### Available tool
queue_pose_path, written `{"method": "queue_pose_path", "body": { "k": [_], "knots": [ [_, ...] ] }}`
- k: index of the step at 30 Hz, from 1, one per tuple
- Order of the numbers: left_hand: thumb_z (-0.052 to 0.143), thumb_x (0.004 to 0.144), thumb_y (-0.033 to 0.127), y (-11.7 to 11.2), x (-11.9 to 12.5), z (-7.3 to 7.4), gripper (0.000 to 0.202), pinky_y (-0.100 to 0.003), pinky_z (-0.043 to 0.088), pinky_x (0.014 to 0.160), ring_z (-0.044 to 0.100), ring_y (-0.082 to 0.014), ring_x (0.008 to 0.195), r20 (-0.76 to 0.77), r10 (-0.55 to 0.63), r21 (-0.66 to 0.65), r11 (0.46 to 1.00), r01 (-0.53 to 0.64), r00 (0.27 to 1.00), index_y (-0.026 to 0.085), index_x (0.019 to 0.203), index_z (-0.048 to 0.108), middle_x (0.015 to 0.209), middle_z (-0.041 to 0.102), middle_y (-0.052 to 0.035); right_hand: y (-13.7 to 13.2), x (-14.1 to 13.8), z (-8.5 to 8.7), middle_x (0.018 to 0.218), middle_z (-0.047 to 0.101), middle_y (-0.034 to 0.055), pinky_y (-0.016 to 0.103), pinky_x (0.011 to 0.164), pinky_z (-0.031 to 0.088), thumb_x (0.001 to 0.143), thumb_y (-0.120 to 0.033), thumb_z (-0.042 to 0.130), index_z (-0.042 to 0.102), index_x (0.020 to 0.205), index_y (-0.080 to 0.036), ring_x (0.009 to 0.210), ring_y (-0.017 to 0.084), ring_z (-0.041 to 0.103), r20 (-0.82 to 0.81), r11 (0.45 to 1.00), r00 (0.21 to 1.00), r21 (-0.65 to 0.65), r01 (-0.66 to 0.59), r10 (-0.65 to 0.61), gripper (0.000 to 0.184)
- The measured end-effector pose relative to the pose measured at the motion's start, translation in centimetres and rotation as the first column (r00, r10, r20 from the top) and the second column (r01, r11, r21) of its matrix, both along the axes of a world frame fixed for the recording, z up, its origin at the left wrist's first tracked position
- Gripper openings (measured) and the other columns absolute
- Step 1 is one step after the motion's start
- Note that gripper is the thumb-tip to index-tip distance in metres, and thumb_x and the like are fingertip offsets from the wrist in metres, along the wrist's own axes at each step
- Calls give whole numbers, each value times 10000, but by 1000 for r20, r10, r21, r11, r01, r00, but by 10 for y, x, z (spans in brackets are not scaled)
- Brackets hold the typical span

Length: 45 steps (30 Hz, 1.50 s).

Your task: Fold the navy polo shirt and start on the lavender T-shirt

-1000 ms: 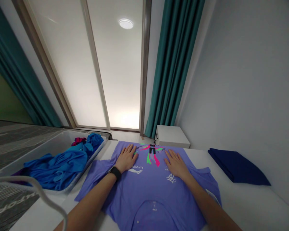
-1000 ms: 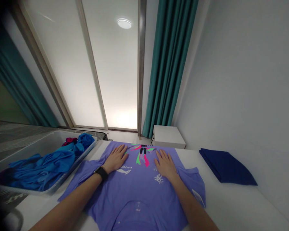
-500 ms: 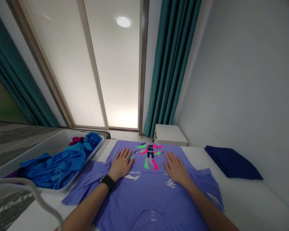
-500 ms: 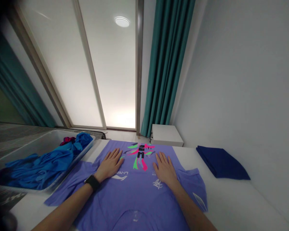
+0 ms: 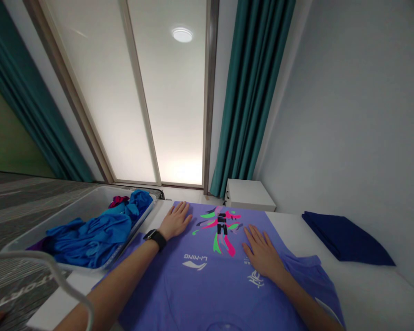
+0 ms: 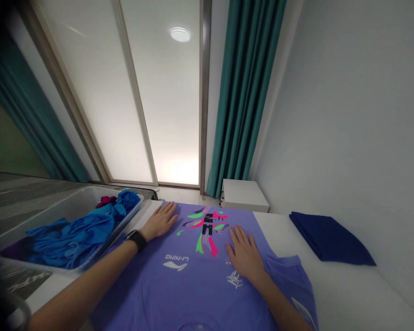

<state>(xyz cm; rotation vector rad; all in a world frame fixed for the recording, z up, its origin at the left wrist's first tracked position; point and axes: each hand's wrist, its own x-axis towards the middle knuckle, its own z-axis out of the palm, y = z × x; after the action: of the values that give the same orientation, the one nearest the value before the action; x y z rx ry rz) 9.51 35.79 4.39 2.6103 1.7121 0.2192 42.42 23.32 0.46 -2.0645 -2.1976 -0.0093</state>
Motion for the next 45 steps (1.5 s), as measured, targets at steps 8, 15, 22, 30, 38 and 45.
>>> {"method": "queue_pose_path", "body": {
  "k": [8, 15, 22, 30, 38, 45],
  "knots": [
    [217, 997, 416, 51, -33, -9, 552, -607, 187, 1112, 222, -301, 1457, -33, 252, -119, 960, -254, 967, 161, 1472, 333, 1569, 268, -175, -1, 2, -5, 1565, 297, 89, 479, 1182, 117, 962, -464, 262, 378, 1481, -170, 1452, 229, 227, 7, 999, 1000, 49, -10, 9, 607],
    [257, 991, 443, 40, -10, -8, 568, -464, 116, 1181, 177, -210, 1475, -28, 158, -89, 983, -160, 987, 173, 1487, 316, 1591, 237, -107, -1, 0, 2, 1568, 285, 100, 474, 1185, 106, 962, -453, 266, 353, 1492, -150, 1453, 233, 224, 11, 1000, 1000, 1, -5, 5, 617],
    [223, 992, 444, 41, -17, -6, 571, -597, 161, 1131, 224, -281, 1459, -42, 258, -102, 960, -261, 965, 151, 1469, 339, 1570, 272, -161, -1, 0, 0, 1575, 271, 93, 468, 1186, 95, 966, -462, 256, 345, 1496, -152, 1459, 229, 206, 17, 1000, 1000, 9, -4, 3, 621],
    [301, 982, 480, -22, 51, -6, 588, -464, 176, 1181, 225, -235, 1463, 17, -66, 22, 998, 65, 998, 169, 1478, 359, 1569, 298, -108, -2, -3, 7, 1575, 265, 93, 467, 1183, 91, 965, -444, 262, 349, 1494, -148, 1459, 225, 201, 3, 1000, 1000, -15, 4, -4, 613],
    [273, 1002, 455, -49, 77, -23, 543, -476, 214, 1175, 284, -230, 1442, 63, -164, 55, 985, 161, 984, 190, 1456, 409, 1544, 358, -84, -5, -8, 20, 1590, 222, 87, 454, 1185, 60, 973, -459, 236, 292, 1516, -143, 1471, 217, 159, -32, 996, 999, -81, 24, -27, 631],
    [304, 993, 450, -47, 75, -22, 560, -489, 220, 1173, 285, -237, 1442, 69, -178, 62, 983, 174, 982, 166, 1468, 394, 1547, 342, -87, 5, -2, 25, 1573, 279, 103, 432, 1182, 129, 961, -443, 284, 326, 1499, -112, 1455, 236, 215, -115, 994, 991, -92, 57, -68, 633]
  ]
}}
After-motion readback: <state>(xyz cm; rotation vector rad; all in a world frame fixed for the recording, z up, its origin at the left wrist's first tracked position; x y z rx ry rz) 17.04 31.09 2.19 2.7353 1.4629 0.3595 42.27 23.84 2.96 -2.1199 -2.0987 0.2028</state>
